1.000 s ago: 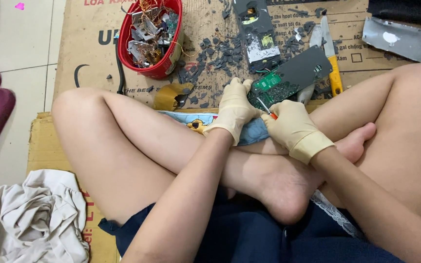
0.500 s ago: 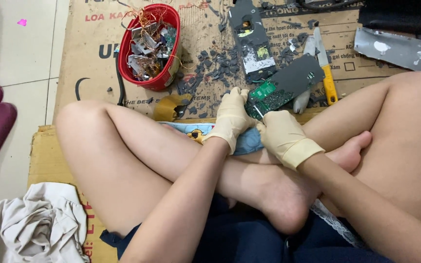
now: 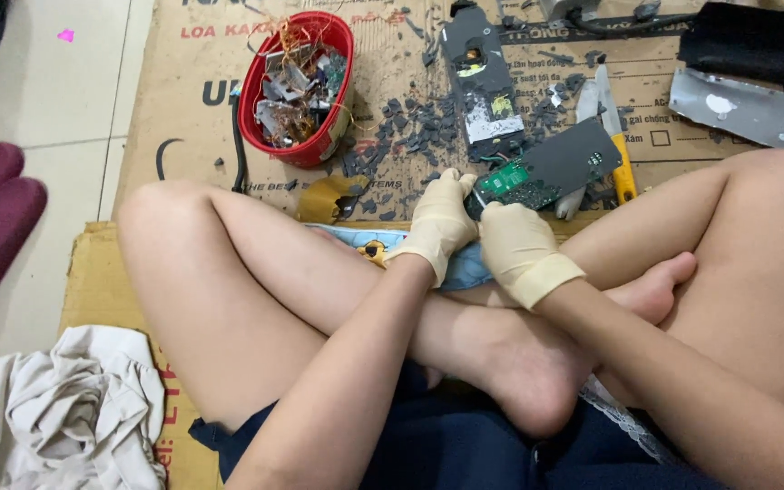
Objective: A person sitting on the floor uses a screwdriver to probe and scrape components on a circuit board.
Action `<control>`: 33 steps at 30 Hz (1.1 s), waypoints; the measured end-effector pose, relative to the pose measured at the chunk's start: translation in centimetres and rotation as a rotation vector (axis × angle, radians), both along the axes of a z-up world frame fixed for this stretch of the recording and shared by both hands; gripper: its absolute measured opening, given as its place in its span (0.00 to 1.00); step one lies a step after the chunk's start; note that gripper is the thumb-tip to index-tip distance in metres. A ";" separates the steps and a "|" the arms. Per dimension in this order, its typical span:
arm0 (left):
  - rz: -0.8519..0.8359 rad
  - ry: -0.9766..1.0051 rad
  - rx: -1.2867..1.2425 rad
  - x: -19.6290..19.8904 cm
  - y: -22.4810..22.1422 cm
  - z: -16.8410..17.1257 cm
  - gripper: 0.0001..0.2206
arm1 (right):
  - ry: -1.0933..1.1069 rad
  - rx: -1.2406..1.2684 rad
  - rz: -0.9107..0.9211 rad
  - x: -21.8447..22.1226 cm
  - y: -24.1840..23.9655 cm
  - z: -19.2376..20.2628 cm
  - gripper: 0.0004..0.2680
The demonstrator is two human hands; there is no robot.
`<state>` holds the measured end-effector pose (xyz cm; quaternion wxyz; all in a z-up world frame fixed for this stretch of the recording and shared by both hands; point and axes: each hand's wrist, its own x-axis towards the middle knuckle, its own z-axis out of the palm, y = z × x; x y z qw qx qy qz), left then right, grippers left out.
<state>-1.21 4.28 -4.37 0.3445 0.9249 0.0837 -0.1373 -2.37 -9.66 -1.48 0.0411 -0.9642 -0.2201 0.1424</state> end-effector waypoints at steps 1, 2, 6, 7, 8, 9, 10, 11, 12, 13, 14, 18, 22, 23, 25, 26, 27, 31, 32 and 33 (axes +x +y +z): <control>0.007 0.004 -0.003 -0.2 0.1 0.3 0.37 | 0.004 -0.003 0.007 -0.3 -0.3 1.1 0.12; -0.006 -0.001 0.006 -0.3 0.2 0.8 0.39 | 0.053 0.061 -0.082 -0.4 -0.7 2.2 0.13; -0.033 -0.004 0.012 -0.5 0.1 3.0 0.43 | 0.142 0.147 -0.283 -0.7 -2.5 2.9 0.11; -0.042 -0.004 0.012 -0.5 0.1 3.3 0.43 | 0.142 0.148 -0.292 -0.8 -2.6 3.4 0.11; -0.032 0.015 -0.010 -0.8 0.1 3.6 0.43 | 0.153 0.152 -0.278 -0.9 -2.6 3.8 0.10; -0.022 0.035 -0.033 -1.0 0.2 3.9 0.42 | 0.164 0.156 -0.264 -1.1 -2.5 4.3 0.09; -0.018 0.038 -0.033 -1.0 0.3 3.8 0.42 | 0.168 0.156 -0.261 -1.0 -2.4 4.3 0.09; -0.015 0.040 -0.031 -0.9 0.4 3.7 0.43 | 0.172 0.156 -0.266 -1.0 -2.3 4.2 0.09; -0.020 0.041 -0.030 -0.6 0.3 3.6 0.43 | 0.174 0.155 -0.279 -0.9 -2.4 4.3 0.09; -0.023 0.042 -0.031 -0.8 0.2 3.7 0.43 | 0.175 0.154 -0.283 -1.0 -2.5 4.3 0.09; -0.023 0.052 -0.032 -0.8 0.2 3.8 0.44 | 0.177 0.148 -0.280 -0.9 -2.4 4.3 0.09; -0.029 0.123 -0.031 -0.8 0.2 5.0 0.47 | 0.232 0.150 -0.333 -0.7 -2.0 4.9 0.09; -0.062 0.065 -0.007 -0.2 0.6 3.5 0.43 | 0.200 0.108 -0.315 -0.9 -1.7 4.5 0.08; -0.072 0.051 -0.003 0.0 0.8 3.1 0.43 | 0.173 0.108 -0.264 -0.8 -1.6 4.0 0.09; -0.097 0.040 0.001 0.3 0.7 2.7 0.43 | 0.147 0.109 -0.228 -0.8 -1.8 3.1 0.10; -0.088 0.027 -0.011 0.3 0.8 2.6 0.42 | 0.106 0.078 -0.161 -0.8 -1.7 2.8 0.10; -0.079 0.014 -0.023 0.2 0.9 2.6 0.41 | 0.065 0.047 -0.095 -0.9 -1.6 2.5 0.11; -0.054 0.012 -0.024 0.0 0.8 2.4 0.42 | -0.024 0.007 -0.031 -0.1 -1.7 0.9 0.08; -0.057 0.001 -0.025 0.0 0.8 2.1 0.41 | 0.054 0.119 -0.088 0.6 -1.8 1.3 0.09; -0.061 -0.010 -0.027 0.0 0.8 1.8 0.41 | 0.132 0.232 -0.146 1.2 -1.9 1.6 0.10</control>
